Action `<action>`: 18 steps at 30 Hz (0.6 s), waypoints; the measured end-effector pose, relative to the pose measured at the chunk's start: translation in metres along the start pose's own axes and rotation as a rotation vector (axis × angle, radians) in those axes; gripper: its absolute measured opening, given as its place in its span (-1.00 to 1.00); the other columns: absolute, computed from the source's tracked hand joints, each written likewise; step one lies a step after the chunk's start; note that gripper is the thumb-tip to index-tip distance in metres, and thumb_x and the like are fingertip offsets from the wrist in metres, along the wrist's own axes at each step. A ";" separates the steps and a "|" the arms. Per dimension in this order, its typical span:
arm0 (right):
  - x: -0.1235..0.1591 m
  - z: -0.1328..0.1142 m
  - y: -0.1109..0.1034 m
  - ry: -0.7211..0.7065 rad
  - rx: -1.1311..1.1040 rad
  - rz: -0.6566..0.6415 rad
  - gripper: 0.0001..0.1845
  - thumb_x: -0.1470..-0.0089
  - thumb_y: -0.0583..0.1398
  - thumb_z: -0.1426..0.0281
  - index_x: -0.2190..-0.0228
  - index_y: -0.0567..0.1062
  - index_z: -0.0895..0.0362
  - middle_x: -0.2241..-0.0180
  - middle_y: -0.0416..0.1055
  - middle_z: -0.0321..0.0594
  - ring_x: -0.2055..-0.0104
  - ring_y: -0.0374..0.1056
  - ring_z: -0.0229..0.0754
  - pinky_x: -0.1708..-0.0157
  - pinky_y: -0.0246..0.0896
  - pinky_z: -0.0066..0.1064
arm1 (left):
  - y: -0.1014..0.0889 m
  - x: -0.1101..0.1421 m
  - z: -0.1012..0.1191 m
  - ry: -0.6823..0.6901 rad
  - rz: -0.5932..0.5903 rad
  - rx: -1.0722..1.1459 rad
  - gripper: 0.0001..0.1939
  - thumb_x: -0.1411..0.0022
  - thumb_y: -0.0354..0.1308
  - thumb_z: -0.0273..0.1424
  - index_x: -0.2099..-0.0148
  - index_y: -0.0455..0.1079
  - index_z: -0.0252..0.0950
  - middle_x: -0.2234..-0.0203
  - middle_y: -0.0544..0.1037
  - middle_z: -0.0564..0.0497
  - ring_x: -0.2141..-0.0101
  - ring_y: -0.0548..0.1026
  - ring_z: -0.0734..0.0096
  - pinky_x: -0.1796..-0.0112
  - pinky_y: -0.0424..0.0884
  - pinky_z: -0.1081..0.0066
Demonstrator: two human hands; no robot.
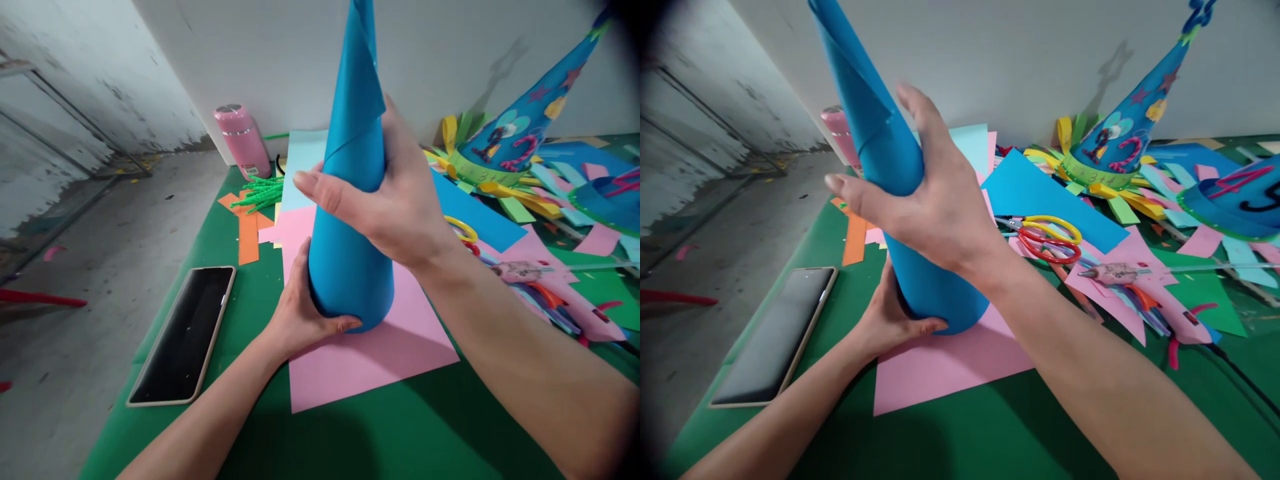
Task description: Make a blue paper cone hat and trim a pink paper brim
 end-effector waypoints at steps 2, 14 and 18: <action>0.000 0.000 0.000 0.014 0.019 0.009 -0.55 0.03 0.30 0.23 0.11 0.32 0.04 0.32 0.46 -0.41 0.29 0.45 -0.24 0.29 0.41 -0.40 | 0.000 0.000 0.001 0.007 -0.003 0.001 0.35 0.32 0.45 -0.08 -0.35 -0.38 -0.09 -0.29 0.00 -0.28 -0.24 0.07 -0.24 -0.13 0.12 -0.24; 0.003 0.003 -0.001 0.053 0.016 0.028 -0.57 0.07 0.32 0.27 0.15 0.33 0.02 0.35 0.49 -0.43 0.26 0.48 -0.17 0.27 0.41 -0.33 | 0.001 0.001 0.004 0.005 -0.002 0.000 0.37 0.31 0.46 -0.11 -0.36 -0.38 -0.09 -0.29 0.00 -0.29 -0.25 0.05 -0.27 -0.13 0.11 -0.27; 0.005 0.006 -0.001 0.098 0.064 0.019 -0.54 0.05 0.29 0.21 0.10 0.32 -0.03 0.31 0.48 -0.45 0.23 0.49 -0.14 0.22 0.43 -0.28 | 0.000 0.000 0.004 0.001 0.004 -0.011 0.36 0.32 0.46 -0.10 -0.36 -0.38 -0.09 -0.29 0.00 -0.30 -0.24 0.06 -0.28 -0.11 0.13 -0.28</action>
Point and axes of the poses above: each hand's wrist, its own x-axis away from the middle knuckle, its own y-axis out of the palm, z = x × y, the point moved 5 cm from there along -x, towards the middle knuckle
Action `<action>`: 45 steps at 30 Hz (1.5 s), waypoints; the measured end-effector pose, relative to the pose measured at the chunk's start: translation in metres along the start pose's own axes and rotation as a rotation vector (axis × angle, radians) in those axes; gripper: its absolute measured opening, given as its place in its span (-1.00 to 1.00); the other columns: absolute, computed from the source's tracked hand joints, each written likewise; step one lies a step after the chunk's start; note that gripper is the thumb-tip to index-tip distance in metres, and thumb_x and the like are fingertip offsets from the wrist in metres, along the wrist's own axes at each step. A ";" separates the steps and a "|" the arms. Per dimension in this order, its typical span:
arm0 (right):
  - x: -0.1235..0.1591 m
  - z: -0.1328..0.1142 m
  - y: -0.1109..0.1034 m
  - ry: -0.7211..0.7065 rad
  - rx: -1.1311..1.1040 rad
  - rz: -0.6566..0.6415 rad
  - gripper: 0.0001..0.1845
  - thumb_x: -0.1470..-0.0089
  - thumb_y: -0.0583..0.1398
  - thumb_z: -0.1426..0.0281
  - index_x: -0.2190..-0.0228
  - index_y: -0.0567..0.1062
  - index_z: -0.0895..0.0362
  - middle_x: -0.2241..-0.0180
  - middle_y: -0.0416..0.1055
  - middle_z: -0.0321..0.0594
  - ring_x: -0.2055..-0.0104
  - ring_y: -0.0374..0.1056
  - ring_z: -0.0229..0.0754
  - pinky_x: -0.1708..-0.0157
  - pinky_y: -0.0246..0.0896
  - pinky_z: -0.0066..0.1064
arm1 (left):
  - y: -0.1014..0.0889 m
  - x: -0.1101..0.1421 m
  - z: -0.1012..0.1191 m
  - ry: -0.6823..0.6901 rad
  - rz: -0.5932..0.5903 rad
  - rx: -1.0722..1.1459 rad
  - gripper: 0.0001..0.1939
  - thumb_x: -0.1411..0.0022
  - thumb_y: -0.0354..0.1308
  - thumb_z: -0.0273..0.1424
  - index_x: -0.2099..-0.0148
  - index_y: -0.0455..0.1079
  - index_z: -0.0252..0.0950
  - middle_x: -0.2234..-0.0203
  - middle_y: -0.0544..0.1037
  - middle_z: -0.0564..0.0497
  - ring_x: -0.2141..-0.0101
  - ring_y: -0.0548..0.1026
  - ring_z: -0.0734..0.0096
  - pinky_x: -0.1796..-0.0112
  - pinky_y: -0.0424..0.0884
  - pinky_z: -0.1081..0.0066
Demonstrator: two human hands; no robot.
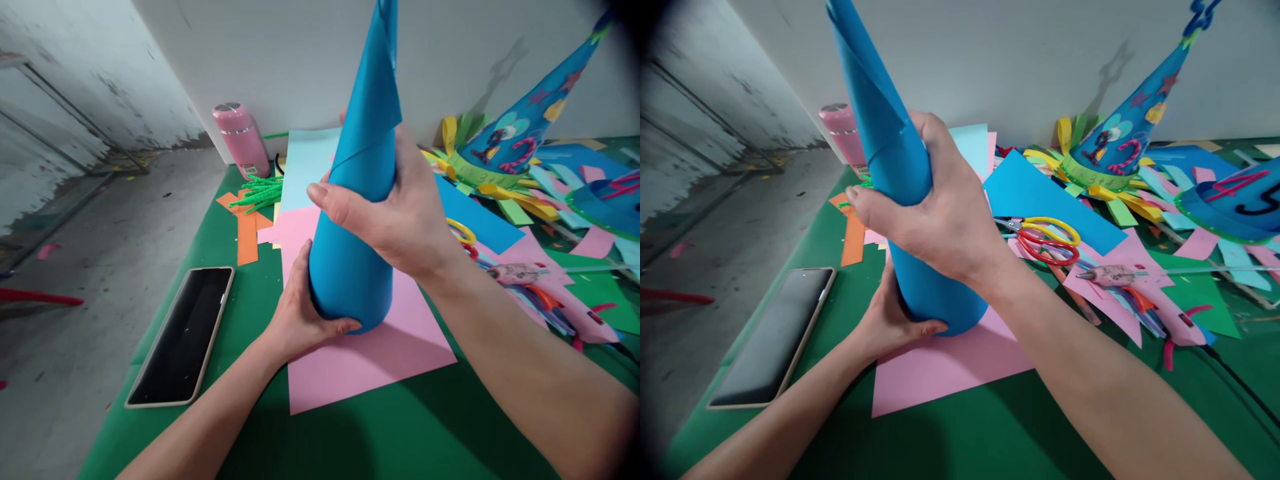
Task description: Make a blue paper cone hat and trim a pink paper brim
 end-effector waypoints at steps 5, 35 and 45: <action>0.001 0.002 0.001 0.013 0.020 -0.011 -0.51 0.03 0.25 0.15 0.05 0.29 -0.06 0.28 0.47 -0.44 0.20 0.48 -0.11 0.20 0.42 -0.20 | 0.001 0.001 -0.002 -0.021 -0.004 -0.001 0.37 0.31 0.45 -0.10 -0.36 -0.40 -0.11 -0.29 -0.01 -0.30 -0.25 0.05 -0.25 -0.13 0.11 -0.26; 0.001 0.008 0.004 0.024 -0.133 -0.031 -0.45 0.08 0.29 0.34 0.03 0.24 -0.07 0.35 0.41 -0.40 0.34 0.43 -0.16 0.37 0.42 -0.24 | 0.029 0.097 0.071 0.451 -0.014 -0.695 -0.74 -0.25 0.00 -0.38 0.18 0.41 -0.45 0.24 0.56 -0.25 0.16 0.53 0.02 0.21 0.52 0.08; 0.003 0.008 0.004 0.047 -0.108 -0.037 -0.40 0.06 0.29 0.31 -0.01 0.22 -0.09 0.33 0.42 -0.38 0.32 0.44 -0.15 0.36 0.43 -0.23 | -0.009 0.049 0.076 0.367 0.307 -0.837 -0.72 -0.19 0.13 -0.21 0.27 0.30 -0.36 0.43 0.46 -0.09 0.34 0.42 0.20 0.29 0.26 0.22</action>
Point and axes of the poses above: each hand's wrist, its own x-axis away from the middle knuckle, its own y-axis out of the palm, z = x × y, the point moved 5 cm from there along -x, towards the middle knuckle
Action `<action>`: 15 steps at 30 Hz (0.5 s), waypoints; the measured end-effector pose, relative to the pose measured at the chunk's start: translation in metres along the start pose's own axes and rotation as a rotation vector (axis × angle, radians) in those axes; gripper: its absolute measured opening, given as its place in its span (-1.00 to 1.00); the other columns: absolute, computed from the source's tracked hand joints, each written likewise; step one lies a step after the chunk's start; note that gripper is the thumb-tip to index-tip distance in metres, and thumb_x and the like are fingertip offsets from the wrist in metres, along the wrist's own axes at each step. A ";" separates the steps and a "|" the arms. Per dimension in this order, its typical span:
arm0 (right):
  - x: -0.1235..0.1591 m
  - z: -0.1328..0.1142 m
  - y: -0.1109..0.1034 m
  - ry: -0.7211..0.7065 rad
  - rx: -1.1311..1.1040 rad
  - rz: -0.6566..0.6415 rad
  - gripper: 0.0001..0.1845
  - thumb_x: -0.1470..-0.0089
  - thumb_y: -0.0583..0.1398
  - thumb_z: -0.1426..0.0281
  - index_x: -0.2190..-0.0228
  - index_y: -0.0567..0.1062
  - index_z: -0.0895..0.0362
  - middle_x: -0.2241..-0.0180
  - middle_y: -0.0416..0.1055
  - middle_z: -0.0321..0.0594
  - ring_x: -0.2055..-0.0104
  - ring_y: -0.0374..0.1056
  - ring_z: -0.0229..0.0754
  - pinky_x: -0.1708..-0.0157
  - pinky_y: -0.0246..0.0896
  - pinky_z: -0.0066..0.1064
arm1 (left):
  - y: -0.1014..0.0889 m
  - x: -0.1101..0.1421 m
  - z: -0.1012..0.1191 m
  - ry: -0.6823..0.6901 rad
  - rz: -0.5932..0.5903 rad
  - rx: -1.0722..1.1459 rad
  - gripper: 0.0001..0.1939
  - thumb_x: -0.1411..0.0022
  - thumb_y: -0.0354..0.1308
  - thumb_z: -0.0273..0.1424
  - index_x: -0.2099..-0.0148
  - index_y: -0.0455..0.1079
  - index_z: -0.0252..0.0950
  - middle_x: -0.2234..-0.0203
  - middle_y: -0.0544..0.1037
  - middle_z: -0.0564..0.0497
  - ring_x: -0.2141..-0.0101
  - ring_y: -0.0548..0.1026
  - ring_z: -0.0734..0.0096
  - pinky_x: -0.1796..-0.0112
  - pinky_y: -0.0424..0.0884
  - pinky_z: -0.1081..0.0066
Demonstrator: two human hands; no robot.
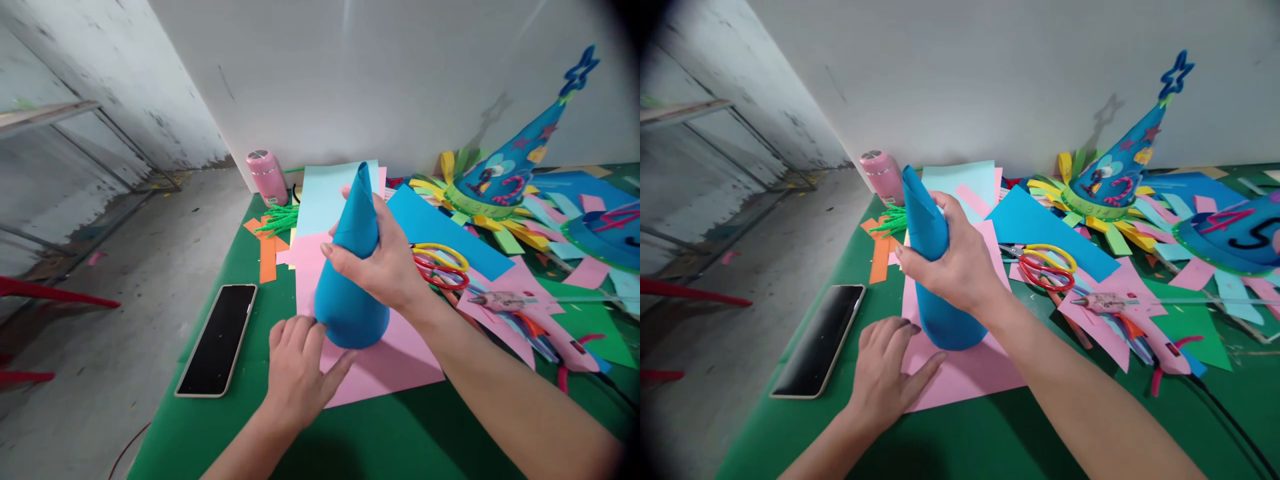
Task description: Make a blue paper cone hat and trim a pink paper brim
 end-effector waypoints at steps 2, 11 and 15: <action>0.000 -0.001 -0.001 0.007 0.022 0.008 -0.39 0.06 0.29 0.31 -0.03 0.22 -0.09 0.32 0.42 -0.37 0.31 0.44 -0.15 0.35 0.42 -0.24 | 0.004 -0.013 0.000 0.026 0.010 -0.087 -0.76 -0.25 0.03 -0.25 0.31 0.29 -0.34 0.44 0.45 -0.10 0.34 0.41 0.20 0.26 0.24 0.21; 0.000 -0.004 0.000 0.036 0.027 -0.004 -0.37 0.08 0.29 0.30 -0.04 0.23 -0.06 0.30 0.42 -0.33 0.35 0.41 -0.16 0.38 0.40 -0.23 | 0.017 -0.010 -0.062 -0.084 0.041 -0.270 -0.77 -0.17 0.01 -0.55 0.53 0.21 -0.26 0.63 0.36 0.02 0.48 0.31 0.27 0.34 0.15 0.26; 0.001 -0.005 0.000 0.055 0.022 -0.008 -0.35 0.08 0.29 0.30 -0.05 0.22 -0.05 0.30 0.42 -0.32 0.34 0.41 -0.15 0.39 0.40 -0.24 | 0.005 -0.010 -0.089 -0.214 0.112 -0.266 -0.91 -0.17 0.01 -0.49 0.38 0.31 -0.29 0.46 0.46 -0.08 0.35 0.41 0.18 0.32 0.26 0.23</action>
Point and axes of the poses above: each hand's wrist, its own x-axis away from the middle knuckle, its own y-axis out of the palm, z = x × y, the point moved 5 cm from there along -x, towards the middle knuckle
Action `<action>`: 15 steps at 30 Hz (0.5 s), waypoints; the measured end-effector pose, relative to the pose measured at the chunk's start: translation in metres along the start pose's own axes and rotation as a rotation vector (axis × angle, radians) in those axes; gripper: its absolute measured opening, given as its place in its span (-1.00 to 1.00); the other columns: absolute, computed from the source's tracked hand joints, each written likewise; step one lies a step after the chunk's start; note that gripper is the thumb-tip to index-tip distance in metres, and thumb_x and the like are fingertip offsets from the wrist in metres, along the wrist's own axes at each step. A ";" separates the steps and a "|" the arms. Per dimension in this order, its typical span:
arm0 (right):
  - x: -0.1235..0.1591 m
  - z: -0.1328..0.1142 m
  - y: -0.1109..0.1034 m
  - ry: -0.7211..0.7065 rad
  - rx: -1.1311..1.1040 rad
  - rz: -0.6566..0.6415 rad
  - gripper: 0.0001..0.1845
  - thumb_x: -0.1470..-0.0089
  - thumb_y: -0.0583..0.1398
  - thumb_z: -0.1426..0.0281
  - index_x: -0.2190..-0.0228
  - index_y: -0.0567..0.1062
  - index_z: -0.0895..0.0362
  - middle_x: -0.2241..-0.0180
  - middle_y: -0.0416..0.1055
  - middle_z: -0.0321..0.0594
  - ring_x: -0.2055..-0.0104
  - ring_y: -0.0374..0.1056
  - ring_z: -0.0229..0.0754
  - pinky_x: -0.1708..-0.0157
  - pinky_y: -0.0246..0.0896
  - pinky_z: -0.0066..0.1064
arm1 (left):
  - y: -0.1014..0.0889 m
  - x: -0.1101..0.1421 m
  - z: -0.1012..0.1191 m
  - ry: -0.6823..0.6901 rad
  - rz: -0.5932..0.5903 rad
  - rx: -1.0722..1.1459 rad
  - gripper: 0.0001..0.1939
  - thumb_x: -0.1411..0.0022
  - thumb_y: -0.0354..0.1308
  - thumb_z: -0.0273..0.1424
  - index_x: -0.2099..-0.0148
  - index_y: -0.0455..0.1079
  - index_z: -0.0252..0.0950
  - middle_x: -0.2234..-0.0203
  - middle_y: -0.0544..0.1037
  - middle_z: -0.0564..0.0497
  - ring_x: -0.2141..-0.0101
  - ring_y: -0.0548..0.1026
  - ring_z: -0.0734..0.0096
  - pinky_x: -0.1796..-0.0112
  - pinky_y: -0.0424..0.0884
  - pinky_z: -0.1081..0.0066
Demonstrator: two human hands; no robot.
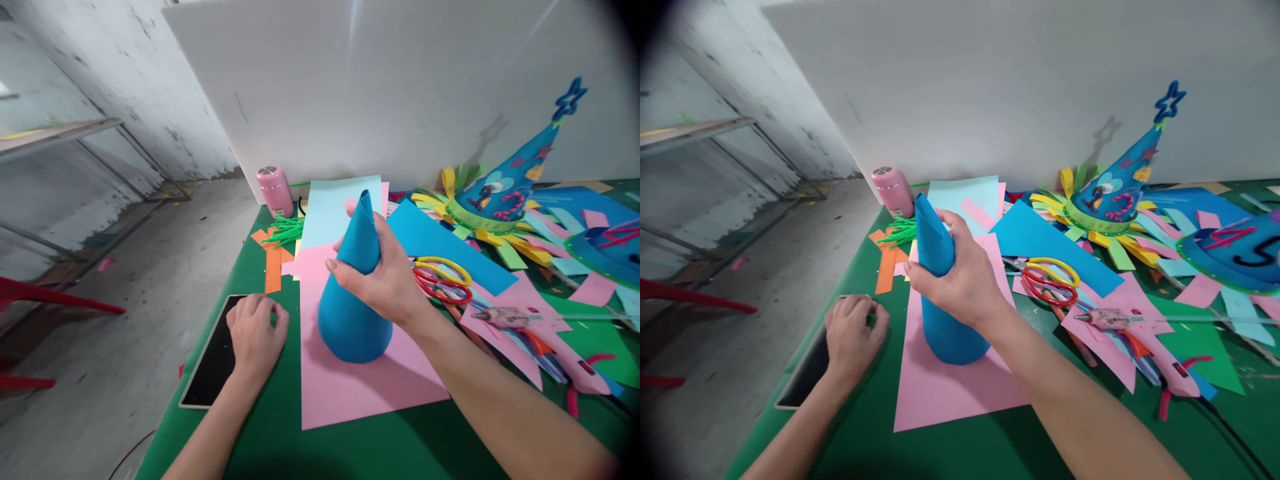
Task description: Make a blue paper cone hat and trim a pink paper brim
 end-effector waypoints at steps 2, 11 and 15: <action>0.000 0.000 0.000 0.002 -0.005 -0.005 -0.35 0.08 0.29 0.30 -0.05 0.22 -0.04 0.29 0.42 -0.32 0.35 0.41 -0.16 0.39 0.40 -0.25 | -0.005 0.000 0.011 -0.017 -0.005 0.097 -0.74 -0.19 0.02 -0.44 0.05 0.29 -0.34 0.22 0.49 -0.16 0.16 0.44 0.16 0.21 0.36 0.21; -0.002 0.003 -0.002 -0.062 0.027 0.011 -0.40 0.08 0.28 0.34 -0.01 0.23 -0.09 0.31 0.41 -0.36 0.26 0.43 -0.11 0.23 0.41 -0.17 | 0.007 -0.026 0.090 -0.255 -0.198 0.858 0.11 0.15 0.33 -0.03 -0.31 -0.20 -0.22 -0.22 0.13 -0.33 -0.19 0.21 -0.13 -0.08 0.24 -0.12; -0.004 0.004 -0.003 -0.045 0.031 0.007 -0.41 0.10 0.28 0.33 0.02 0.22 -0.07 0.24 0.42 -0.32 0.26 0.43 -0.12 0.24 0.41 -0.17 | 0.013 -0.038 0.093 -0.305 -0.160 0.955 0.01 0.21 0.34 -0.05 -0.22 -0.01 -0.25 -0.09 0.34 -0.27 -0.06 0.38 -0.07 0.03 0.36 -0.06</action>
Point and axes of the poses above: each hand's wrist, its own x-axis away from the middle knuckle, its own y-axis out of the palm, z = x × y, the point moved 5 cm from there along -x, towards the middle knuckle
